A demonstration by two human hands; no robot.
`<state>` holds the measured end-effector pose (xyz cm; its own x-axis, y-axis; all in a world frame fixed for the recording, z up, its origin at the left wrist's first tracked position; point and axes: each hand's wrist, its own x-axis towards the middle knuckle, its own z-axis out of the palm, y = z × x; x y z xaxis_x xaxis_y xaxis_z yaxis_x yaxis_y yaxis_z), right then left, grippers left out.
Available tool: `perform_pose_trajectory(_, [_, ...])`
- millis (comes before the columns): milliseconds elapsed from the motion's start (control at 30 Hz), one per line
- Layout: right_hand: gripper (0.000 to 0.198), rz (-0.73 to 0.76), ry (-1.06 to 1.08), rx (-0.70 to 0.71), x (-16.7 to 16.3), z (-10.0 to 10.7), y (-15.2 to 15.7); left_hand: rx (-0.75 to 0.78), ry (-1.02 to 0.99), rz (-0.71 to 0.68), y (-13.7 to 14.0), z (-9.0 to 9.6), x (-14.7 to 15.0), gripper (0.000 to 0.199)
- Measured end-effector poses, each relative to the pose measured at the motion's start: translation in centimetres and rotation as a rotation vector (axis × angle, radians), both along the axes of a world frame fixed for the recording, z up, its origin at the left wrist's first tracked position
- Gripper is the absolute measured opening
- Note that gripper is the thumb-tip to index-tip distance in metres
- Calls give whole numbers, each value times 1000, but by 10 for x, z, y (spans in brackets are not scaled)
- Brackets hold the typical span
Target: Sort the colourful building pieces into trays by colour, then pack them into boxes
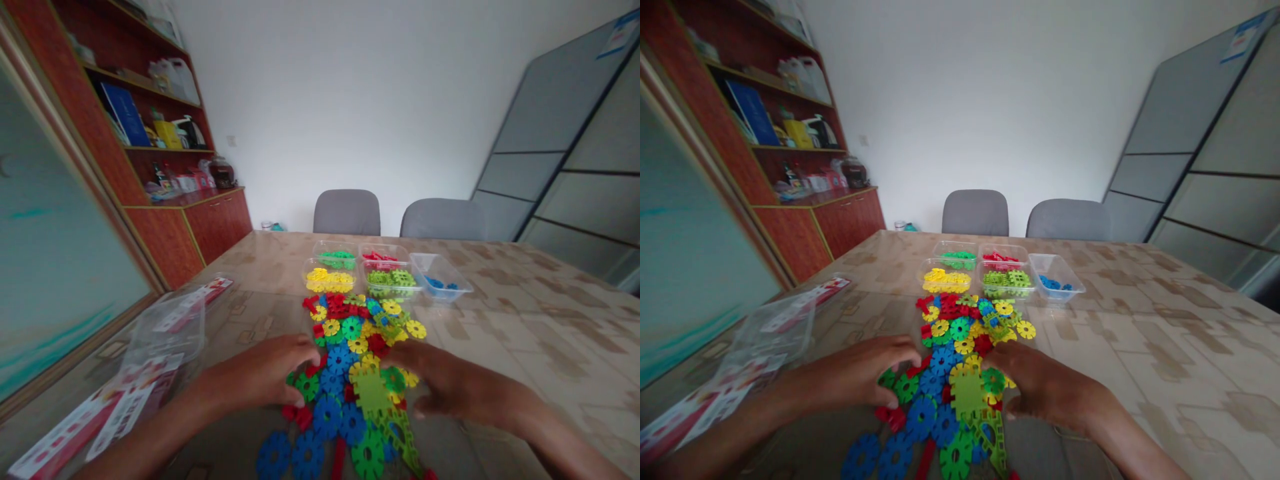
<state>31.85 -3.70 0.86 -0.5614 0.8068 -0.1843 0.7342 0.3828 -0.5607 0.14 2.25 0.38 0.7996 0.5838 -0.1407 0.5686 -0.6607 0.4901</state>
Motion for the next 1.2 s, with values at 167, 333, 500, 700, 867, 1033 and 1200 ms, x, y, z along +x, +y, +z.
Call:
perform_pose_trajectory(167, [63,72,-5,134,-9,-7,-1,-20,14,-59,-4,-3,3,53])
perform_pose_trajectory(333, [31,8,17,221,-17,-18,7,-25,6,-70,-5,-2,4,54])
perform_pose_trajectory(500, [17,23,169,221,-21,-23,19,-41,-30,-82,-4,-1,7,48])
perform_pose_trajectory(700, [13,-29,235,282,-26,-33,26,-63,-28,-81,-3,-1,8,40])
perform_pose_trajectory(867, [18,-49,217,299,-19,-35,29,-51,-38,-91,-5,3,10,16])
perform_pose_trajectory(1033, [17,-101,151,376,-17,-21,24,-20,-67,-127,-5,7,7,19])
perform_pose_trajectory(1200, [11,9,140,300,-44,-11,-2,38,92,-103,-11,7,2,36])
